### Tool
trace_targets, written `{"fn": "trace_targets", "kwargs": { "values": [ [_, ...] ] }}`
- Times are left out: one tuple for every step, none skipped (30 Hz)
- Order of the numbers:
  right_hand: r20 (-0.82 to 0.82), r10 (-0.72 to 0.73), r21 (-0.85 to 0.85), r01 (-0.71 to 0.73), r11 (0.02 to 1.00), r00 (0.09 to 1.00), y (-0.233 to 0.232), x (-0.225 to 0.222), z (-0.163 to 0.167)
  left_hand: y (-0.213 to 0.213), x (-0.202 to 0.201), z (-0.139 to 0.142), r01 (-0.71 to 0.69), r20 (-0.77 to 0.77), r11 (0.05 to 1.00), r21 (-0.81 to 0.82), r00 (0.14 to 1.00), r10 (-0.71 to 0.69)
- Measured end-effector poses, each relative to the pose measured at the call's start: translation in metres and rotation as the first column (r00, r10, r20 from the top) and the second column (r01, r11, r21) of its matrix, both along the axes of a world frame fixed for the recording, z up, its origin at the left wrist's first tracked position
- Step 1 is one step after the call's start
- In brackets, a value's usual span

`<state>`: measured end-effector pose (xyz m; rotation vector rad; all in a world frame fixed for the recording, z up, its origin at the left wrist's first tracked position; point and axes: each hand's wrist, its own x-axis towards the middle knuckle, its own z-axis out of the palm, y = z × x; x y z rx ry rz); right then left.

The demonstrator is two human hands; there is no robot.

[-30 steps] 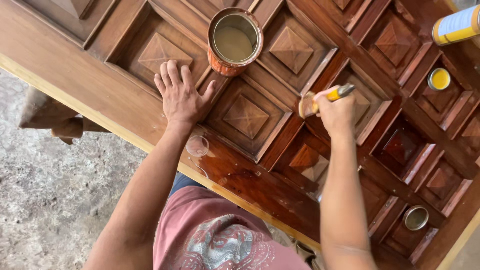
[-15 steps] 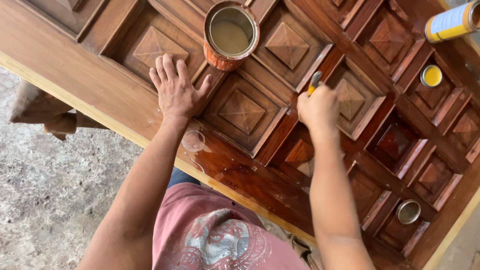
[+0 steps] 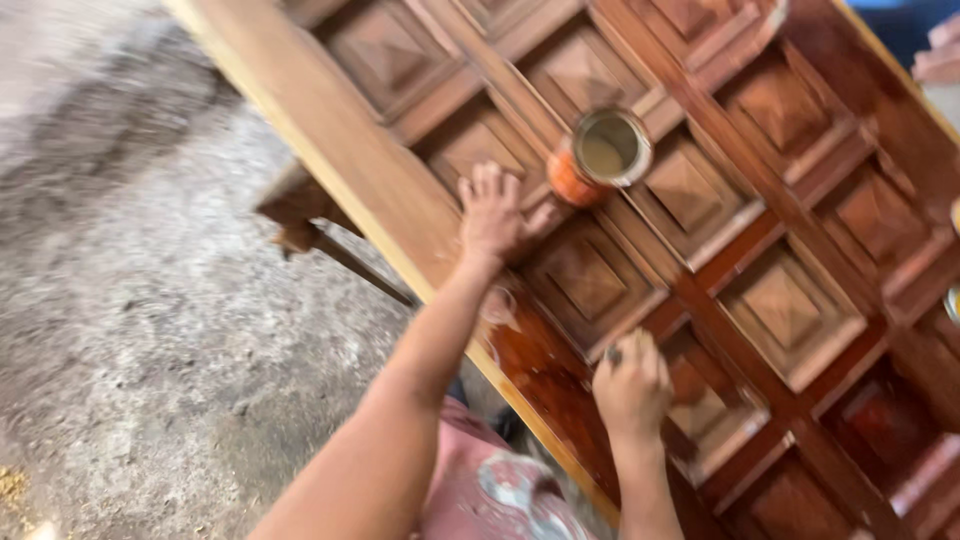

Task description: The person brushes a clear varnish-like finish from a can onto a carved wooden door panel resting on trestles, working the liquid into the recessed square panels, rails and edges, and reloading the brush from the can as they cover the surface.

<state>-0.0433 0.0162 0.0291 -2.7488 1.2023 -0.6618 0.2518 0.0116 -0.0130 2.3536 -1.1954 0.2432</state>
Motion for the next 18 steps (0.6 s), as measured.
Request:
{"fn": "trace_targets", "kwargs": {
  "values": [
    [-0.01, 0.011, 0.076, -0.01, 0.997, 1.0, 0.013, -0.002, 0.007, 0.003, 0.002, 0.005, -0.005, -0.029, 1.0, 0.025, 1.0, 0.005],
    [-0.035, 0.017, 0.154, -0.012, 0.988, 0.999, 0.021, -0.007, 0.017, 0.009, 0.001, 0.009, 0.0, -0.072, 0.999, 0.053, 0.997, 0.004],
    [-0.024, -0.04, 0.254, 0.044, 0.966, 0.999, 0.025, -0.012, 0.027, 0.018, 0.0, 0.013, 0.02, -0.129, 0.999, 0.037, 0.992, -0.015],
    [-0.019, -0.098, 0.348, 0.098, 0.932, 0.995, 0.025, -0.018, 0.039, 0.023, 0.002, 0.019, 0.043, -0.184, 0.999, 0.015, 0.982, -0.039],
    [-0.023, -0.16, 0.44, 0.154, 0.885, 0.987, 0.023, -0.024, 0.05, 0.029, 0.003, 0.022, 0.071, -0.238, 0.997, -0.009, 0.969, -0.071],
    [-0.014, -0.174, 0.373, 0.166, 0.913, 0.985, 0.021, -0.031, 0.061, 0.037, 0.003, 0.022, 0.092, -0.268, 0.991, -0.093, 0.957, -0.114],
    [-0.003, -0.19, 0.309, 0.182, 0.933, 0.982, 0.019, -0.037, 0.07, 0.046, 0.002, 0.023, 0.114, -0.294, 0.978, -0.172, 0.942, -0.162],
    [0.062, -0.129, 0.28, 0.106, 0.954, 0.99, 0.018, -0.042, 0.078, 0.06, 0.001, 0.023, 0.131, -0.318, 0.961, -0.244, 0.925, -0.207],
    [0.127, -0.063, 0.246, 0.03, 0.969, 0.99, 0.018, -0.045, 0.086, 0.071, -0.001, 0.021, 0.128, -0.343, 0.955, -0.269, 0.914, -0.219],
    [0.121, -0.099, 0.256, 0.065, 0.965, 0.988, 0.019, -0.044, 0.091, 0.078, -0.003, 0.021, 0.128, -0.363, 0.946, -0.299, 0.901, -0.236],
    [0.111, -0.138, 0.263, 0.105, 0.959, 0.984, 0.02, -0.041, 0.096, 0.08, -0.004, 0.021, 0.13, -0.385, 0.935, -0.33, 0.886, -0.259],
    [0.095, -0.18, 0.273, 0.149, 0.95, 0.979, 0.023, -0.036, 0.099, 0.081, -0.003, 0.021, 0.134, -0.386, 0.922, -0.365, 0.879, -0.28],
    [0.086, -0.217, 0.284, 0.185, 0.941, 0.972, 0.024, -0.026, 0.101, 0.078, 0.0, 0.022, 0.139, -0.386, 0.906, -0.399, 0.871, -0.304],
    [0.077, -0.258, 0.295, 0.225, 0.929, 0.963, 0.027, -0.014, 0.103, 0.072, 0.007, 0.024, 0.15, -0.384, 0.889, -0.433, 0.861, -0.333],
    [0.067, -0.297, 0.304, 0.264, 0.915, 0.952, 0.028, 0.001, 0.104, 0.06, 0.016, 0.028, 0.159, -0.379, 0.872, -0.463, 0.854, -0.357],
    [0.082, -0.307, 0.335, 0.264, 0.905, 0.948, 0.028, 0.016, 0.105, 0.049, 0.025, 0.031, 0.16, -0.376, 0.857, -0.49, 0.848, -0.373],
    [0.096, -0.316, 0.348, 0.266, 0.899, 0.944, 0.029, 0.034, 0.106, 0.04, 0.037, 0.035, 0.16, -0.371, 0.843, -0.513, 0.845, -0.386],
    [0.112, -0.325, 0.36, 0.267, 0.894, 0.939, 0.028, 0.054, 0.105, 0.034, 0.049, 0.039, 0.188, -0.356, 0.81, -0.555, 0.827, -0.435]
  ]
}}
